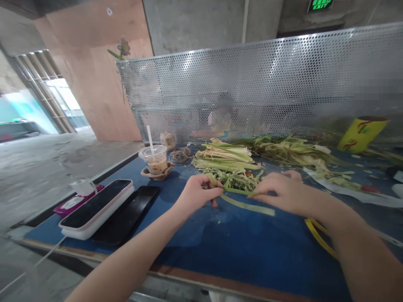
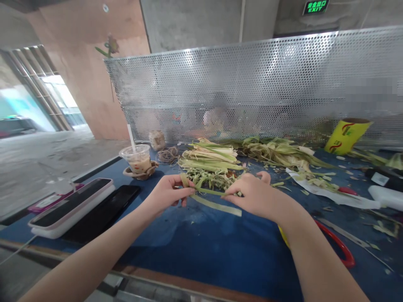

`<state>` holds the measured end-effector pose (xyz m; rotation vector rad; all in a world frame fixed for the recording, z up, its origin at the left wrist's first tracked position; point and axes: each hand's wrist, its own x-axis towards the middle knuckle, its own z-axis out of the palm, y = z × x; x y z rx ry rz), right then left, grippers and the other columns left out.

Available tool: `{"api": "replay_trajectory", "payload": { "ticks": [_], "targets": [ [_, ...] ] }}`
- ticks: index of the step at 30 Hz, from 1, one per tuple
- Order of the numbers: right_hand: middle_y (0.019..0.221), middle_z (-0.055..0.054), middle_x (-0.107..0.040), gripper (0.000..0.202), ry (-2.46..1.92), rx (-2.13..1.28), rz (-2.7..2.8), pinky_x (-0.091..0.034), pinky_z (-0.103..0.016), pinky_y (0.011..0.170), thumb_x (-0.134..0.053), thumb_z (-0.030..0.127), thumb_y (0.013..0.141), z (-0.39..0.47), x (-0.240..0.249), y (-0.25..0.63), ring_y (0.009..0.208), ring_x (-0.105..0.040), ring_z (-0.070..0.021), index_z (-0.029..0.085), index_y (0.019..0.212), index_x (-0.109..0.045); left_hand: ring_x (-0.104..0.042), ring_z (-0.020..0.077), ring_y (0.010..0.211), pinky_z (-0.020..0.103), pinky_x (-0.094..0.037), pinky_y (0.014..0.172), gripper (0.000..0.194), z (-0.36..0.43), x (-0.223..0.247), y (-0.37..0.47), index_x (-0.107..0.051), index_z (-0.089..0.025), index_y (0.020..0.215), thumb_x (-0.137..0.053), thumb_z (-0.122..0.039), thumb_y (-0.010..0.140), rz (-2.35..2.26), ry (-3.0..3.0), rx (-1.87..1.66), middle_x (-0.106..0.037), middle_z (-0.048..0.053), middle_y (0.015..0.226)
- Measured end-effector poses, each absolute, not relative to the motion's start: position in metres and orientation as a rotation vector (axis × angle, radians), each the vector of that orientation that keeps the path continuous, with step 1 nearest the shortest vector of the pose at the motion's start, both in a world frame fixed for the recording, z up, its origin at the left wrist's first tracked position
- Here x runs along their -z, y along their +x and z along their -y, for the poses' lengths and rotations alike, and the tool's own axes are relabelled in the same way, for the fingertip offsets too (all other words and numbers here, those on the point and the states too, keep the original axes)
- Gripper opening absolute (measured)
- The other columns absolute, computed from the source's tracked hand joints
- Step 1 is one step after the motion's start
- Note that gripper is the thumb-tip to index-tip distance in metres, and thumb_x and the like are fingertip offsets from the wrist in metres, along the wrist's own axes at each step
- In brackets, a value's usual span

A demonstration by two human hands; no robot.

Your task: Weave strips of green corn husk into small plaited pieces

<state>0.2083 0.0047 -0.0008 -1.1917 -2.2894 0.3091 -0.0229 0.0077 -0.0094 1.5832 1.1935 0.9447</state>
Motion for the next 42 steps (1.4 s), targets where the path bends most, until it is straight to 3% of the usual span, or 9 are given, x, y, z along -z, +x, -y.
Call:
{"api": "replay_trajectory", "payload": {
  "ticks": [5, 10, 13, 17, 22, 26, 30, 34, 42],
  "targets": [
    [0.083, -0.002, -0.057, 0.032, -1.099, -0.715, 2.561, -0.04, -0.027, 0.071, -0.045, 0.042, 0.085, 0.007, -0.026, 0.209, 0.075, -0.055, -0.0148, 0.028, 0.072, -0.071, -0.051, 0.0057, 0.037, 0.015, -0.028, 0.034, 0.014, -0.009, 0.013, -0.022, -0.062, -0.013, 0.074, -0.065, -0.024, 0.066, -1.164, 1.647, -0.881, -0.056, -0.004, 0.051],
    [0.081, -0.003, -0.053, 0.042, -0.828, -0.901, 2.432, -0.038, -0.026, 0.075, -0.039, 0.042, 0.088, 0.01, -0.027, 0.181, 0.077, -0.053, -0.0129, 0.017, 0.064, -0.062, -0.051, 0.0049, 0.038, 0.018, -0.039, 0.041, 0.013, -0.007, 0.02, -0.019, -0.06, -0.011, 0.066, -0.065, -0.023, 0.065, -1.017, 1.722, -0.834, -0.06, -0.001, 0.063],
    [0.072, -0.002, -0.054, 0.042, -0.894, -1.035, 2.266, -0.038, -0.026, 0.069, -0.034, 0.043, 0.09, 0.008, -0.015, 0.166, 0.07, -0.051, -0.0126, 0.016, 0.071, -0.06, -0.05, 0.0052, 0.038, 0.017, -0.039, 0.042, 0.008, -0.005, 0.021, -0.018, -0.058, -0.011, 0.062, -0.062, -0.018, 0.065, -0.97, 1.732, -0.787, -0.056, -0.003, 0.056],
    [0.071, -0.001, -0.054, 0.04, -0.92, -1.199, 2.066, -0.039, -0.025, 0.062, -0.026, 0.042, 0.092, 0.007, -0.007, 0.16, 0.064, -0.049, -0.0108, 0.017, 0.078, -0.054, -0.05, 0.0052, 0.043, 0.018, -0.041, 0.045, 0.006, -0.005, 0.017, -0.018, -0.06, -0.011, 0.068, -0.06, -0.017, 0.066, -0.805, 1.71, -0.725, -0.059, -0.001, 0.065],
    [0.082, 0.001, -0.056, 0.006, -0.939, -1.156, 2.073, -0.041, -0.023, 0.064, -0.048, 0.026, 0.085, 0.009, -0.006, 0.163, 0.07, -0.051, -0.0098, 0.021, 0.084, -0.044, -0.047, 0.0049, 0.04, 0.016, -0.03, 0.04, 0.009, -0.002, 0.011, -0.019, -0.06, -0.011, 0.069, -0.059, -0.02, 0.07, -0.823, 1.689, -0.607, -0.052, -0.004, 0.046],
    [0.077, 0.002, -0.054, 0.012, -1.0, -1.023, 2.104, -0.042, -0.023, 0.061, -0.056, 0.02, 0.076, 0.01, -0.003, 0.159, 0.067, -0.049, -0.0096, 0.021, 0.087, -0.051, -0.043, 0.0039, 0.036, 0.016, -0.029, 0.039, 0.014, -0.001, 0.011, -0.019, -0.055, -0.012, 0.058, -0.06, -0.019, 0.069, -0.885, 1.627, -0.594, -0.051, -0.004, 0.042],
    [0.073, 0.001, -0.055, 0.009, -1.02, -0.981, 2.05, -0.042, -0.023, 0.06, -0.059, 0.021, 0.073, 0.006, 0.0, 0.157, 0.065, -0.051, -0.0102, 0.02, 0.082, -0.055, -0.044, 0.005, 0.038, 0.017, -0.029, 0.04, 0.014, -0.001, 0.011, -0.019, -0.058, -0.011, 0.061, -0.062, -0.022, 0.069, -0.878, 1.642, -0.587, -0.052, -0.004, 0.042],
    [0.074, 0.001, -0.057, 0.011, -1.08, -0.837, 2.037, -0.039, -0.024, 0.056, -0.059, 0.025, 0.072, 0.001, 0.002, 0.161, 0.061, -0.048, -0.0104, 0.02, 0.08, -0.055, -0.043, 0.0052, 0.039, 0.018, -0.027, 0.041, 0.021, -0.001, 0.009, -0.02, -0.061, -0.011, 0.069, -0.064, -0.032, 0.07, -0.876, 1.679, -0.556, -0.053, -0.003, 0.044],
    [0.066, 0.004, -0.048, 0.022, -1.183, -0.649, 2.028, -0.035, -0.022, 0.053, -0.064, 0.032, 0.068, 0.001, 0.003, 0.161, 0.06, -0.043, -0.0099, 0.021, 0.073, -0.046, -0.04, 0.0046, 0.041, 0.02, -0.03, 0.044, 0.028, 0.001, 0.008, -0.021, -0.057, -0.011, 0.059, -0.063, -0.036, 0.071, -0.851, 1.607, -0.604, -0.053, -0.002, 0.047]
  ]
}}
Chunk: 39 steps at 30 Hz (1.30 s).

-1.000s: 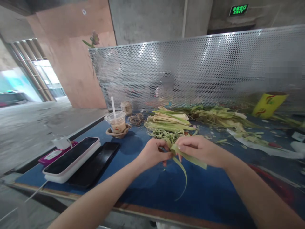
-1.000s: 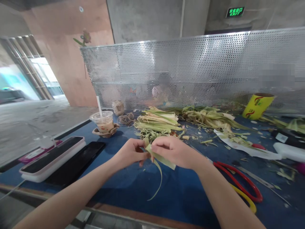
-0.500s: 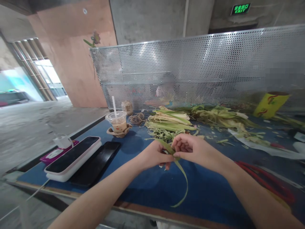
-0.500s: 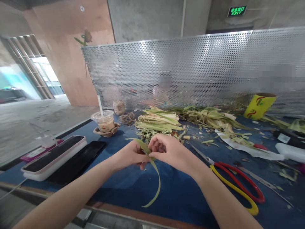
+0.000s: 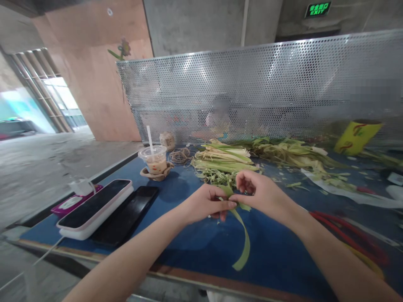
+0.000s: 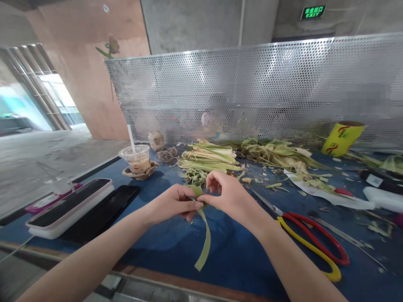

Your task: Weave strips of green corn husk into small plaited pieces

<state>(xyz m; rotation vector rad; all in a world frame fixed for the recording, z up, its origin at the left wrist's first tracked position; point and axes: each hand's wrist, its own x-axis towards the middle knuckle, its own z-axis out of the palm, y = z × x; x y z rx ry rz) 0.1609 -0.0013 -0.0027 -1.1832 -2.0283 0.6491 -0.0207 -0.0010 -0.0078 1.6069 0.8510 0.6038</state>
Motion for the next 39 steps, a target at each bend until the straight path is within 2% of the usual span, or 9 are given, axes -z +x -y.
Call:
{"api": "replay_trajectory", "payload": {
  "ticks": [3, 7, 15, 20, 26, 29, 33, 36, 39],
  "targets": [
    [0.062, 0.004, -0.044, 0.027, -1.233, -0.635, 1.976, -0.034, -0.022, 0.052, -0.059, 0.041, 0.072, -0.002, 0.002, 0.163, 0.057, -0.041, -0.0097, 0.02, 0.067, -0.042, -0.038, 0.0037, 0.041, 0.019, -0.027, 0.043, 0.026, 0.002, 0.007, -0.02, -0.058, -0.011, 0.058, -0.065, -0.033, 0.07, -0.809, 1.498, -0.657, -0.049, -0.004, 0.045],
    [0.056, 0.001, -0.048, 0.038, -1.258, -0.709, 2.035, -0.032, -0.024, 0.048, -0.041, 0.046, 0.083, -0.003, -0.001, 0.163, 0.051, -0.041, -0.0103, 0.018, 0.059, -0.051, -0.039, 0.0039, 0.041, 0.018, -0.026, 0.042, 0.016, 0.002, 0.007, -0.018, -0.065, -0.011, 0.067, -0.065, -0.027, 0.068, -0.804, 1.412, -0.643, -0.047, -0.005, 0.045],
    [0.078, -0.003, -0.065, 0.025, -1.121, -1.118, 1.799, -0.046, -0.027, 0.064, -0.06, 0.04, 0.073, -0.004, 0.007, 0.157, 0.072, -0.059, -0.015, 0.018, 0.085, -0.063, -0.043, 0.0046, 0.049, 0.017, -0.033, 0.046, 0.019, 0.004, 0.007, -0.016, -0.07, -0.01, 0.08, -0.063, -0.024, 0.069, -0.898, 1.509, -0.585, -0.053, -0.002, 0.055],
    [0.078, -0.002, -0.063, 0.024, -0.958, -1.228, 1.555, -0.046, -0.025, 0.058, -0.067, 0.036, 0.068, -0.001, 0.01, 0.149, 0.072, -0.06, -0.0144, 0.018, 0.074, -0.052, -0.043, 0.0049, 0.047, 0.018, -0.034, 0.045, 0.021, 0.004, 0.01, -0.014, -0.071, -0.01, 0.081, -0.064, -0.024, 0.067, -0.9, 1.502, -0.581, -0.054, -0.002, 0.054],
    [0.084, -0.001, -0.068, 0.022, -0.72, -1.04, 1.325, -0.048, -0.034, 0.079, -0.06, 0.027, 0.077, -0.001, 0.008, 0.148, 0.083, -0.063, -0.0152, 0.022, 0.096, -0.05, -0.043, 0.0032, 0.048, 0.018, -0.035, 0.046, 0.019, 0.004, 0.011, -0.015, -0.073, -0.011, 0.08, -0.065, -0.023, 0.068, -0.888, 1.441, -0.533, -0.067, 0.004, 0.074],
    [0.084, 0.0, -0.068, 0.024, -0.678, -0.912, 1.317, -0.049, -0.036, 0.08, -0.055, 0.026, 0.081, 0.0, 0.004, 0.153, 0.082, -0.063, -0.0154, 0.026, 0.105, -0.049, -0.044, 0.0033, 0.05, 0.017, -0.036, 0.046, 0.015, 0.002, 0.013, -0.015, -0.073, -0.013, 0.078, -0.065, -0.021, 0.069, -0.824, 1.427, -0.495, -0.069, 0.006, 0.087],
    [0.099, -0.003, -0.065, 0.029, -0.8, -0.657, 1.545, -0.05, -0.035, 0.076, -0.047, 0.023, 0.085, 0.009, -0.003, 0.159, 0.081, -0.062, -0.0162, 0.027, 0.113, -0.055, -0.044, 0.003, 0.05, 0.018, -0.037, 0.046, 0.012, 0.001, 0.016, -0.016, -0.072, -0.012, 0.072, -0.065, -0.021, 0.069, -0.828, 1.377, -0.493, -0.068, 0.008, 0.098],
    [0.098, -0.002, -0.065, 0.029, -0.869, -0.42, 1.873, -0.048, -0.033, 0.079, -0.044, 0.019, 0.085, 0.013, -0.007, 0.163, 0.089, -0.06, -0.0179, 0.028, 0.102, -0.065, -0.044, 0.004, 0.05, 0.018, -0.035, 0.044, 0.013, 0.002, 0.014, -0.016, -0.071, -0.011, 0.068, -0.066, -0.022, 0.067, -0.819, 1.354, -0.502, -0.069, 0.007, 0.089],
    [0.095, -0.003, -0.064, 0.032, -0.782, -0.22, 2.172, -0.046, -0.031, 0.079, -0.045, 0.014, 0.083, 0.013, -0.009, 0.167, 0.09, -0.057, -0.0171, 0.029, 0.101, -0.067, -0.041, 0.0037, 0.046, 0.018, -0.034, 0.042, 0.012, 0.003, 0.011, -0.016, -0.07, -0.011, 0.067, -0.067, -0.023, 0.065, -0.832, 1.339, -0.524, -0.065, 0.001, 0.066]
  ]
}}
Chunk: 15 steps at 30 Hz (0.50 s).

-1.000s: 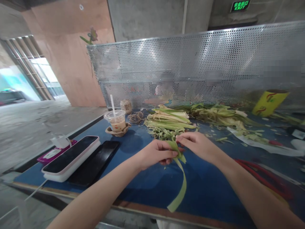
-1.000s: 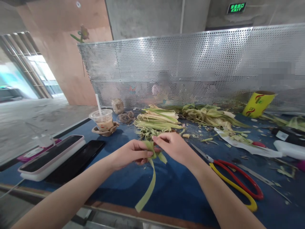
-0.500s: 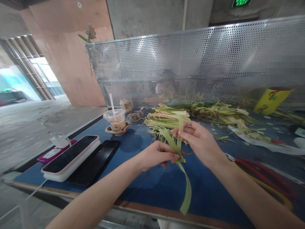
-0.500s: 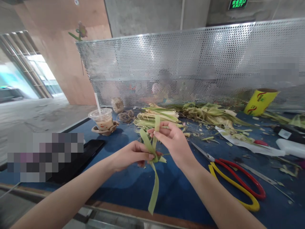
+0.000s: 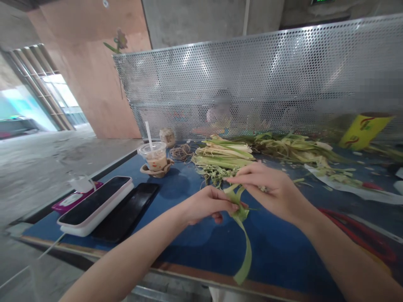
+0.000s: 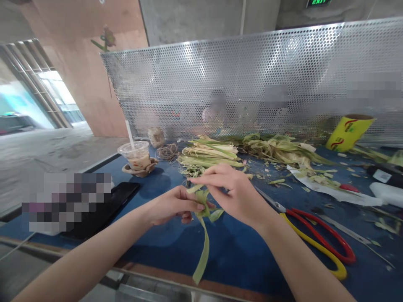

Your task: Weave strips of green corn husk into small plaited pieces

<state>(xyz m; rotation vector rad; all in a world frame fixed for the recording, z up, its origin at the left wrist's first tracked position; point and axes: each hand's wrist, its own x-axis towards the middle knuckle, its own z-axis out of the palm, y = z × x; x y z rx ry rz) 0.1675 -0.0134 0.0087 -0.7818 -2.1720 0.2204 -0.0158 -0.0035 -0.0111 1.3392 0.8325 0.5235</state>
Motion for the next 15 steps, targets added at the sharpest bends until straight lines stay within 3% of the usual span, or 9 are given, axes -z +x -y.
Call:
{"api": "replay_trajectory", "payload": {
  "ticks": [4, 9, 15],
  "targets": [
    [0.088, -0.005, -0.061, 0.03, -0.727, -0.092, 2.328, -0.045, -0.031, 0.074, -0.047, 0.015, 0.082, 0.0116, -0.0084, 0.1723, 0.084, -0.054, -0.0167, 0.031, 0.097, -0.068, -0.038, 0.003, 0.041, 0.017, -0.032, 0.04, 0.013, 0.0028, 0.0091, -0.0172, -0.069, -0.012, 0.069, -0.068, -0.024, 0.064, -0.887, 1.315, -0.547, -0.055, -0.004, 0.051],
    [0.084, -0.005, -0.061, 0.016, -0.803, -0.157, 2.386, -0.045, -0.029, 0.07, -0.053, 0.025, 0.082, 0.011, -0.0101, 0.1752, 0.081, -0.055, -0.0166, 0.025, 0.087, -0.068, -0.041, 0.0024, 0.036, 0.018, -0.031, 0.039, 0.02, -0.001, 0.0102, -0.0201, -0.065, -0.01, 0.067, -0.07, -0.03, 0.064, -0.846, 1.301, -0.535, -0.057, -0.003, 0.05],
    [0.083, -0.004, -0.065, 0.012, -0.793, -0.298, 2.397, -0.045, -0.031, 0.074, -0.054, 0.027, 0.082, 0.0087, -0.0108, 0.1744, 0.083, -0.057, -0.0177, 0.024, 0.083, -0.066, -0.04, 0.002, 0.034, 0.019, -0.035, 0.039, 0.024, -0.0029, 0.0122, -0.0208, -0.063, -0.009, 0.064, -0.072, -0.032, 0.064, -0.79, 1.245, -0.573, -0.059, -0.002, 0.05]
  ]
}}
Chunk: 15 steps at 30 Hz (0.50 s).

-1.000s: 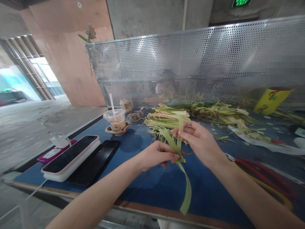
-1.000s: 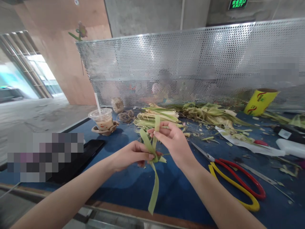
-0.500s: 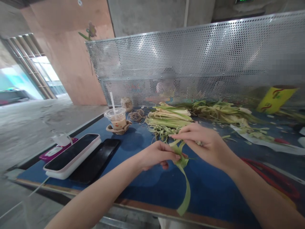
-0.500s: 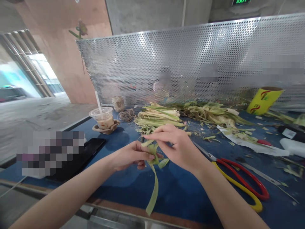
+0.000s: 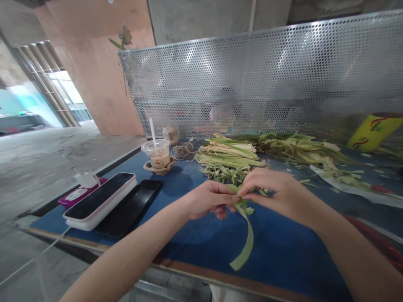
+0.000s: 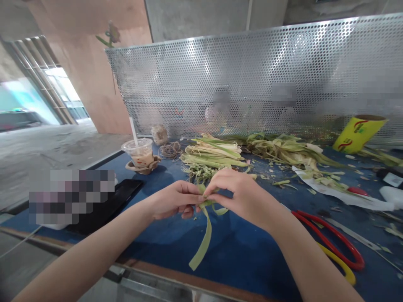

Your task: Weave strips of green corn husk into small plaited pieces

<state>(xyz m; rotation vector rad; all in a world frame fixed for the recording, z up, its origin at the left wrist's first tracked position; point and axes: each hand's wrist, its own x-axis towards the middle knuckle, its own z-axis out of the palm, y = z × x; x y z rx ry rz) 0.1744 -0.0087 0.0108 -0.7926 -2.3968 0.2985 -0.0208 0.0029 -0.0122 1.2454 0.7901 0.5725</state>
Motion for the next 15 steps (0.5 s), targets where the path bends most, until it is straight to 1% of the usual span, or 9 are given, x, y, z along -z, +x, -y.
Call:
{"api": "replay_trajectory", "payload": {
  "ticks": [3, 7, 10, 12, 15],
  "targets": [
    [0.08, -0.003, -0.066, 0.013, -0.844, -0.349, 2.333, -0.046, -0.03, 0.069, -0.054, 0.027, 0.081, 0.009, -0.0101, 0.1721, 0.077, -0.059, -0.017, 0.025, 0.081, -0.067, -0.039, 0.0013, 0.035, 0.019, -0.037, 0.04, 0.022, -0.0021, 0.0109, -0.0203, -0.065, -0.009, 0.068, -0.073, -0.029, 0.063, -0.761, 1.224, -0.589, -0.059, -0.002, 0.053],
    [0.078, -0.002, -0.066, 0.01, -0.951, -0.398, 2.259, -0.047, -0.028, 0.064, -0.057, 0.028, 0.078, 0.0099, -0.0094, 0.1694, 0.072, -0.06, -0.0166, 0.025, 0.077, -0.067, -0.038, 0.0009, 0.036, 0.02, -0.039, 0.042, 0.017, -0.001, 0.0077, -0.021, -0.065, -0.009, 0.066, -0.071, -0.025, 0.065, -0.735, 1.247, -0.571, -0.058, -0.003, 0.054],
    [0.076, -0.002, -0.066, 0.01, -1.008, -0.415, 2.221, -0.048, -0.028, 0.063, -0.057, 0.03, 0.077, 0.0105, -0.0107, 0.1692, 0.072, -0.06, -0.0166, 0.025, 0.075, -0.066, -0.046, 0.0033, 0.043, 0.02, -0.041, 0.045, 0.014, -0.0012, 0.0074, -0.0219, -0.066, -0.009, 0.072, -0.072, -0.018, 0.062, -0.714, 1.27, -0.557, -0.061, -0.001, 0.061],
    [0.076, -0.001, -0.066, 0.01, -1.041, -0.426, 2.192, -0.048, -0.027, 0.064, -0.057, 0.03, 0.077, 0.0108, -0.0117, 0.1697, 0.071, -0.06, -0.0161, 0.026, 0.074, -0.066, -0.051, 0.0057, 0.049, 0.02, -0.043, 0.047, 0.018, -0.0017, 0.0083, -0.0221, -0.067, -0.01, 0.078, -0.071, -0.014, 0.061, -0.695, 1.281, -0.548, -0.063, 0.001, 0.066],
    [0.076, -0.001, -0.067, 0.009, -1.046, -0.447, 2.187, -0.048, -0.027, 0.066, -0.058, 0.028, 0.076, 0.0106, -0.0115, 0.1704, 0.072, -0.061, -0.016, 0.026, 0.074, -0.067, -0.054, 0.0073, 0.052, 0.02, -0.045, 0.047, 0.018, -0.002, 0.0097, -0.0215, -0.067, -0.01, 0.079, -0.068, -0.011, 0.061, -0.684, 1.279, -0.552, -0.064, 0.002, 0.067]
  ]
}}
